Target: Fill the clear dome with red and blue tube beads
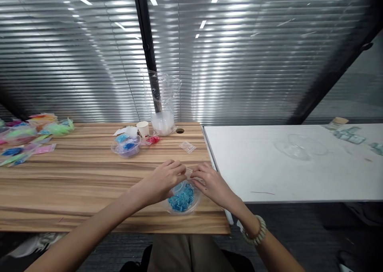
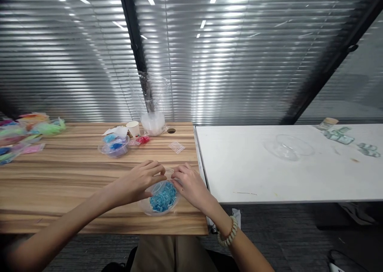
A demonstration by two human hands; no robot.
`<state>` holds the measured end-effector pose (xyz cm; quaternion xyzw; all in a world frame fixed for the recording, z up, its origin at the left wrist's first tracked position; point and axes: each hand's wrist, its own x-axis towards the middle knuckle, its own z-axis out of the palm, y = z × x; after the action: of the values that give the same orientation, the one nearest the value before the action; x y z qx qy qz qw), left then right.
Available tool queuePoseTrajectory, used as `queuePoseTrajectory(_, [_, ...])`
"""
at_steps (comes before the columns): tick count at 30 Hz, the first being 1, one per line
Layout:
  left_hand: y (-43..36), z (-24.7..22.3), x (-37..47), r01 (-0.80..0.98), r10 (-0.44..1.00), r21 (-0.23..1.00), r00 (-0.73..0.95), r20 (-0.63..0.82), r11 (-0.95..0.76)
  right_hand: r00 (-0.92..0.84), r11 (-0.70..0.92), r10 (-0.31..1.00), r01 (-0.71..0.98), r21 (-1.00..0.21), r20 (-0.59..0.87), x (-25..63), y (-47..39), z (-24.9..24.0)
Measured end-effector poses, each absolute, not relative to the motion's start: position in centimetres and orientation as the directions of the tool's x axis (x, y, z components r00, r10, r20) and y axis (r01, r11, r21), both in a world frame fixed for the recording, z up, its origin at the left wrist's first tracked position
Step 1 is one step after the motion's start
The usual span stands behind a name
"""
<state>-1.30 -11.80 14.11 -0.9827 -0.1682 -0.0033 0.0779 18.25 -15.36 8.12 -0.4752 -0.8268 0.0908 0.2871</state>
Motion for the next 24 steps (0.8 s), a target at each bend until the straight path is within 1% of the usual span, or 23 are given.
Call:
queuePoseTrajectory(4, [-10.9, 14.2, -2.2, 0.383, 0.382, 0.001, 0.921, 0.072, -0.924, -0.359, 0.548, 0.830, 0.667, -0.505, 0.426, 18.4, -15.6, 8.3])
queuePoseTrajectory(9, [-10.3, 14.1, -3.0, 0.420, 0.444, 0.170, 0.884, 0.145, -0.892, -0.253, 0.498, 0.867, 0.474, -0.726, 0.429, 17.6, -16.1, 8.6])
queuePoseTrajectory(11, [-10.3, 14.0, -3.1, 0.422, 0.461, 0.216, 0.870, 0.177, -0.880, -0.197, 0.416, 0.909, 0.350, -0.839, 0.368, 17.3, -16.3, 8.6])
queuePoseTrajectory(12, [-10.3, 13.9, -3.1, 0.418, 0.463, 0.233, 0.864, 0.197, -0.878, -0.176, 0.338, 0.938, 0.264, -0.903, 0.300, 17.2, -16.3, 8.6])
queuePoseTrajectory(14, [-10.4, 13.8, -3.1, 0.413, 0.469, 0.252, 0.853, 0.231, -0.875, -0.192, 0.112, 0.976, 0.042, -0.993, 0.102, 17.1, -16.3, 8.6])
queuePoseTrajectory(15, [-10.5, 13.8, -3.1, 0.416, 0.475, 0.257, 0.846, 0.242, -0.872, -0.242, -0.017, 0.970, -0.076, -0.997, 0.001, 17.2, -16.3, 8.7])
queuePoseTrajectory(17, [-10.7, 13.9, -3.0, 0.431, 0.495, 0.268, 0.832, 0.250, -0.862, -0.396, -0.250, 0.909, -0.262, -0.932, -0.133, 17.4, -16.2, 8.8])
queuePoseTrajectory(19, [-10.7, 13.9, -2.9, 0.449, 0.516, 0.280, 0.820, 0.248, -0.848, -0.517, -0.401, 0.841, -0.394, -0.827, -0.162, 17.4, -16.2, 8.8])
queuePoseTrajectory(20, [-10.8, 13.9, -2.8, 0.452, 0.521, 0.286, 0.816, 0.250, -0.845, -0.544, -0.446, 0.823, -0.445, -0.776, -0.161, 17.4, -16.2, 8.8])
queuePoseTrajectory(22, [-10.7, 13.9, -2.8, 0.449, 0.523, 0.297, 0.813, 0.257, -0.843, -0.547, -0.487, 0.821, -0.524, -0.699, -0.163, 17.1, -16.3, 8.7])
queuePoseTrajectory(24, [-10.6, 13.7, -2.7, 0.442, 0.524, 0.312, 0.807, 0.272, -0.841, -0.523, -0.491, 0.835, -0.565, -0.663, -0.173, 16.8, -16.5, 8.6])
